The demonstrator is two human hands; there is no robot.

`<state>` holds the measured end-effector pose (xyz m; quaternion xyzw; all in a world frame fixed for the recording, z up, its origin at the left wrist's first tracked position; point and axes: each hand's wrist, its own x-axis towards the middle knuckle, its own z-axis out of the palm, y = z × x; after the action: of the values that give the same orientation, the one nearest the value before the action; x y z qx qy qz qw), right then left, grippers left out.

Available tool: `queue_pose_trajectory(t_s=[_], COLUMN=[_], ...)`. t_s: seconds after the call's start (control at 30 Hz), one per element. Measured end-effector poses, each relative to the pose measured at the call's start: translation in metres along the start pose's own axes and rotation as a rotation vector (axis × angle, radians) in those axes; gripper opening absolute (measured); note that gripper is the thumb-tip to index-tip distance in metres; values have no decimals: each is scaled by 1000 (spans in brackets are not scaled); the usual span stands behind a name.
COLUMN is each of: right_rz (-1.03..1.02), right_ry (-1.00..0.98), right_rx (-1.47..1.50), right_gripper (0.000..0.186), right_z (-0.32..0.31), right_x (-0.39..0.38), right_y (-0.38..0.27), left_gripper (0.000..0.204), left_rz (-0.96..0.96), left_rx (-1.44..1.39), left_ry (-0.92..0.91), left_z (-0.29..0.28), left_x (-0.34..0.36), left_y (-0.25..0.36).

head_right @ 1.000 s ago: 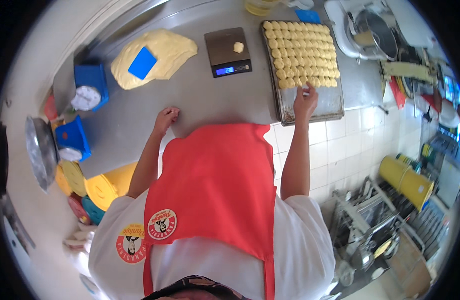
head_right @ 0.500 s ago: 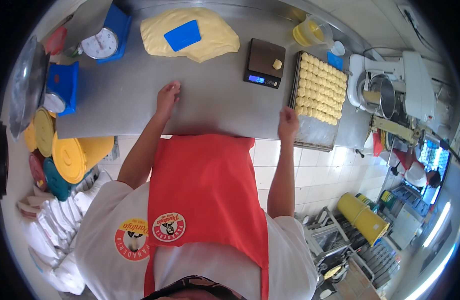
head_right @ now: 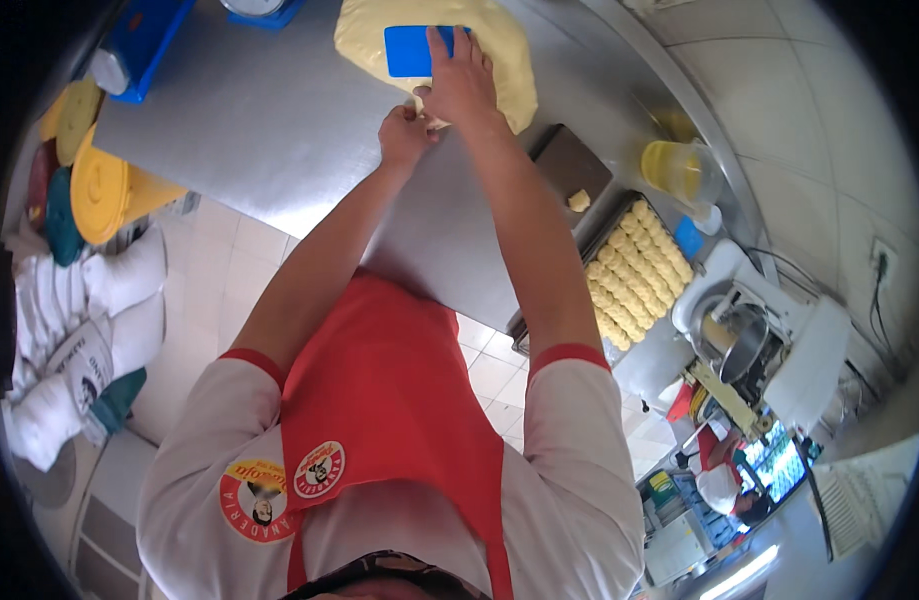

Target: The person portioned dough using a digital scale, rolled it into cylinders, and placed it onto a baking sheet. Later, the person retrieved a cup from a storage area and continued working with the dough using a scraper.

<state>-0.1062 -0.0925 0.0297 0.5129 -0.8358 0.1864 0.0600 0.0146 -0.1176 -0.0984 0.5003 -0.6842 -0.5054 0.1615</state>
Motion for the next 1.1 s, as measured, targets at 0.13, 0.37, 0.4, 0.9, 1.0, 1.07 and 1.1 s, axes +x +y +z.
queue_pose_trajectory(t_s=[0.13, 0.37, 0.4, 0.9, 1.0, 1.07, 1.1], right_rz=[237, -292, -340, -306, -164, 11, 147], right_ry=[-315, -434, -490, -423, -344, -347, -301], right_rx=[88, 80, 30, 321, 389, 461, 675], right_gripper=[50, 21, 20, 28, 32, 31, 29], right_z=[-1, -65, -56, 59, 41, 19, 4], right_x=[41, 27, 14, -9, -33, -53, -55], right_y=[30, 27, 35, 47, 36, 34, 40], left_gripper=[57, 56, 54, 34, 13, 14, 21], left_rz=[-229, 127, 81, 79, 35, -79, 49], left_rx=[-167, 170, 135, 174, -82, -380, -278], left_ry=[-83, 300, 257, 135, 140, 11, -3], left_z=[-23, 25, 31, -36, -55, -69, -74], left_x=[-31, -26, -26, -51, -63, -64, -62], left_y=[33, 47, 51, 26, 1, -17, -29])
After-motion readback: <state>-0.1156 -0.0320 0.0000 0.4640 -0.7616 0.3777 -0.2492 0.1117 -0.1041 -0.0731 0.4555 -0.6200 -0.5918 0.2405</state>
